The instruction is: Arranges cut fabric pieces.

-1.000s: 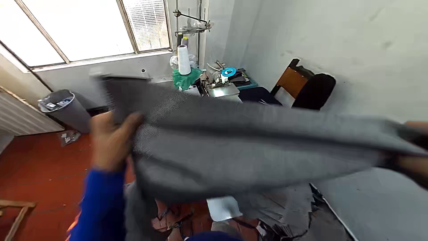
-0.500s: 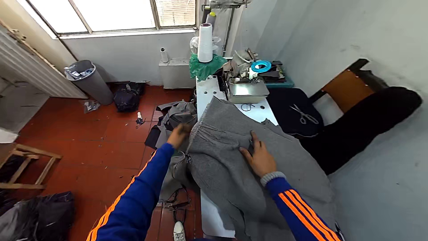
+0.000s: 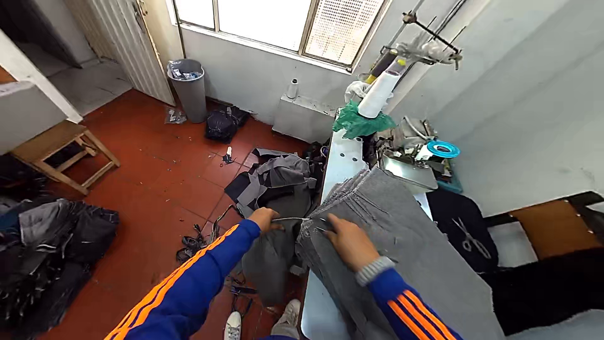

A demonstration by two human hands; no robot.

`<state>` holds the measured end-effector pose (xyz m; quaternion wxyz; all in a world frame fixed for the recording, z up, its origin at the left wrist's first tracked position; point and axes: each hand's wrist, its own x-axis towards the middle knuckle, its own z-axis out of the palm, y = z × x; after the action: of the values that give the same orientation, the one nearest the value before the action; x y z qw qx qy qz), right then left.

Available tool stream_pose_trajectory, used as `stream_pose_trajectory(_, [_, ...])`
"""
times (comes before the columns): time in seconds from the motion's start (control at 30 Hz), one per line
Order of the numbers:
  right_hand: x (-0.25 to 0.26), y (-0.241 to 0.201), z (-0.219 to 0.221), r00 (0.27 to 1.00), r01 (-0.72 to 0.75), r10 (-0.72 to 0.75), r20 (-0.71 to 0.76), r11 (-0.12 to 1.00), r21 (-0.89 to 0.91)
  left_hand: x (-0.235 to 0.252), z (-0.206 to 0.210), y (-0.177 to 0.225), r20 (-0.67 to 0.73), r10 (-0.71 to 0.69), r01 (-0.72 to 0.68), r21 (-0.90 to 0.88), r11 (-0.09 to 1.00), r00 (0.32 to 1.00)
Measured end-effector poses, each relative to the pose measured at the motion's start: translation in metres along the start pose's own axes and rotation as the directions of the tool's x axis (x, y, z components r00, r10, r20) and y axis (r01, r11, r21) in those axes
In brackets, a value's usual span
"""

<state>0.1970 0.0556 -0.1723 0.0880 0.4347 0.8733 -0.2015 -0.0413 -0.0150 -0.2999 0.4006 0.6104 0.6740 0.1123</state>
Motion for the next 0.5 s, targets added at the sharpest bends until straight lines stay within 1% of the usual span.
stream_pose_trajectory(0.07, [0.017, -0.023, 0.014, 0.996, -0.069, 0.07, 0.05, 0.997, -0.04, -0.033, -0.015, 0.012, -0.01, 0.054, -0.054, -0.006, 0.999, 0.999])
stream_pose_trajectory(0.13, [0.024, -0.04, 0.023, 0.997, -0.074, 0.076, 0.031, 0.996, -0.052, -0.055, -0.024, 0.037, 0.028, 0.092, -0.091, -0.039, 0.995, 0.995])
stream_pose_trajectory(0.2, [0.026, -0.046, 0.025, 0.998, -0.058, 0.058, 0.0, 0.997, -0.048, -0.074, -0.034, 0.062, 0.056, 0.104, -0.099, -0.08, 0.992, 0.993])
stream_pose_trajectory(0.27, [0.02, -0.042, 0.016, 0.999, -0.012, 0.015, -0.04, 0.998, 0.056, -0.102, -0.053, 0.081, 0.018, 0.136, -0.135, -0.086, 0.987, 0.99])
stream_pose_trajectory(0.3, [0.012, -0.038, 0.006, 0.997, 0.051, -0.042, -0.06, 0.986, 0.159, -0.121, -0.068, 0.088, -0.033, 0.194, -0.196, -0.068, 0.978, 0.981])
stream_pose_trajectory(0.33, [-0.001, -0.035, -0.003, 0.988, 0.146, -0.124, -0.094, 0.945, 0.291, -0.142, -0.084, 0.092, -0.099, 0.285, -0.29, -0.04, 0.956, 0.953])
stream_pose_trajectory(0.37, [-0.017, -0.033, -0.01, 0.971, 0.239, -0.213, -0.11, 0.862, 0.447, -0.164, -0.101, 0.096, -0.167, 0.4, -0.408, -0.015, 0.913, 0.901])
stream_pose_trajectory(0.4, [-0.034, -0.036, -0.014, 0.948, 0.301, -0.303, -0.099, 0.749, 0.59, -0.185, -0.118, 0.102, -0.215, 0.512, -0.525, -0.005, 0.851, 0.832])
stream_pose_trajectory(0.43, [-0.048, -0.043, -0.014, 0.924, 0.326, -0.373, -0.08, 0.662, 0.675, -0.206, -0.135, 0.111, -0.24, 0.614, -0.632, 0.005, 0.775, 0.752])
stream_pose_trajectory(0.47, [-0.059, -0.051, -0.007, 0.91, 0.338, -0.41, -0.069, 0.633, 0.696, -0.229, -0.153, 0.121, -0.248, 0.7, -0.719, 0.019, 0.695, 0.67])
stream_pose_trajectory(0.5, [-0.064, -0.06, 0.007, 0.905, 0.328, -0.425, -0.029, 0.649, 0.686, -0.25, -0.169, 0.132, -0.262, 0.765, -0.782, 0.059, 0.621, 0.588])
